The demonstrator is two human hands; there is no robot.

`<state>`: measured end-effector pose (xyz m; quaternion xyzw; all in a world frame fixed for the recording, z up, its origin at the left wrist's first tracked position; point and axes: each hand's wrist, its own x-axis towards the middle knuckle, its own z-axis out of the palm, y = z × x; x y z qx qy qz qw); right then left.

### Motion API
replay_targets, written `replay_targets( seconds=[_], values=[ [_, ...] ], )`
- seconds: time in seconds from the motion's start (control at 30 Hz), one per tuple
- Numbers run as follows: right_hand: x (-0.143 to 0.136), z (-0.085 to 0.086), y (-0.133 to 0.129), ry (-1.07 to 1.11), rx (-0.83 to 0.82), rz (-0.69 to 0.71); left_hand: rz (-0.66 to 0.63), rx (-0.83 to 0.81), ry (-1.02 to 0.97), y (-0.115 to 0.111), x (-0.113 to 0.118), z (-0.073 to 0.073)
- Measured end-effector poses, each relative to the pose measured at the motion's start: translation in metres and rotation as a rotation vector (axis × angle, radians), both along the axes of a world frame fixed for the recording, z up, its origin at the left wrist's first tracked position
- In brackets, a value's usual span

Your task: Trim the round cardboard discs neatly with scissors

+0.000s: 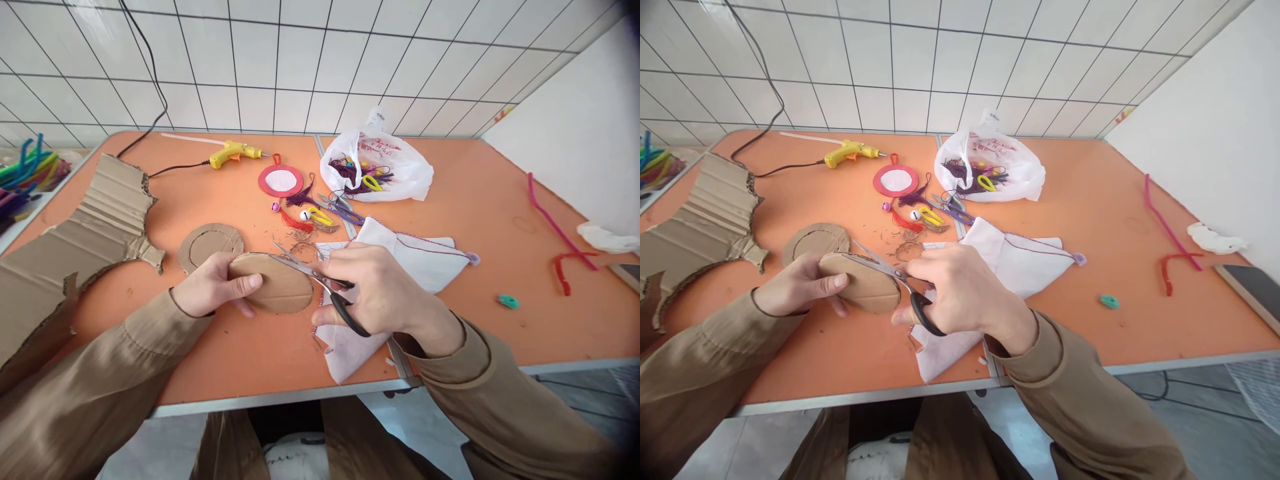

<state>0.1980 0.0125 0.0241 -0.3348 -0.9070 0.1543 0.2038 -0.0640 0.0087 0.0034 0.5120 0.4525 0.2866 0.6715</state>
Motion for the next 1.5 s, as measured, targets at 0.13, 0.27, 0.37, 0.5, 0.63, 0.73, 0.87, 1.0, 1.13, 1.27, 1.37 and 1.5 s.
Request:
replay_targets(
  seconds=[0.13, 0.27, 0.37, 0.5, 0.63, 0.73, 0.87, 1.0, 1.13, 1.27, 1.37, 1.5],
  values=[
    [0.0, 0.001, 0.0, -0.003, 0.007, 0.005, 0.006, -0.018, -0.028, -0.001, 0.0, 0.0],
    [0.0, 0.0, -0.001, 0.02, 0.005, 0.018, 0.009, -0.054, -0.086, -0.002, 0.002, 0.0],
    [-0.001, -0.002, -0.001, 0.04, 0.016, 0.019, 0.017, -0.065, -0.115, -0.003, 0.003, 0.001],
    [0.0, -0.003, -0.002, 0.045, 0.026, -0.002, 0.017, -0.068, -0.123, -0.003, 0.003, 0.003],
    [0.0, -0.001, -0.001, 0.002, 0.022, 0.003, 0.016, -0.06, -0.09, -0.003, 0.002, 0.002],
    [0.0, 0.0, -0.001, -0.015, 0.016, -0.003, 0.015, -0.059, -0.064, -0.003, 0.001, 0.0],
    [0.0, -0.001, -0.001, 0.016, 0.032, -0.002, 0.009, -0.06, -0.067, -0.002, 0.001, 0.0],
    [0.0, -0.003, 0.0, 0.084, -0.016, -0.017, -0.002, -0.08, -0.09, -0.002, 0.001, 0.002],
    [-0.004, -0.006, 0.002, 0.292, -0.347, -0.069, 0.089, -0.144, -0.169, -0.003, 0.003, 0.001],
    [-0.016, -0.013, 0.003, 0.549, -0.683, -0.006, 0.186, -0.252, -0.291, -0.008, 0.011, -0.002],
    [-0.025, -0.015, 0.001, 0.61, -0.732, -0.057, 0.134, -0.316, -0.35, -0.011, 0.015, -0.003],
    [-0.026, -0.01, -0.001, 0.581, -0.793, -0.128, 0.077, -0.259, -0.257, -0.01, 0.012, -0.002]
  ],
)
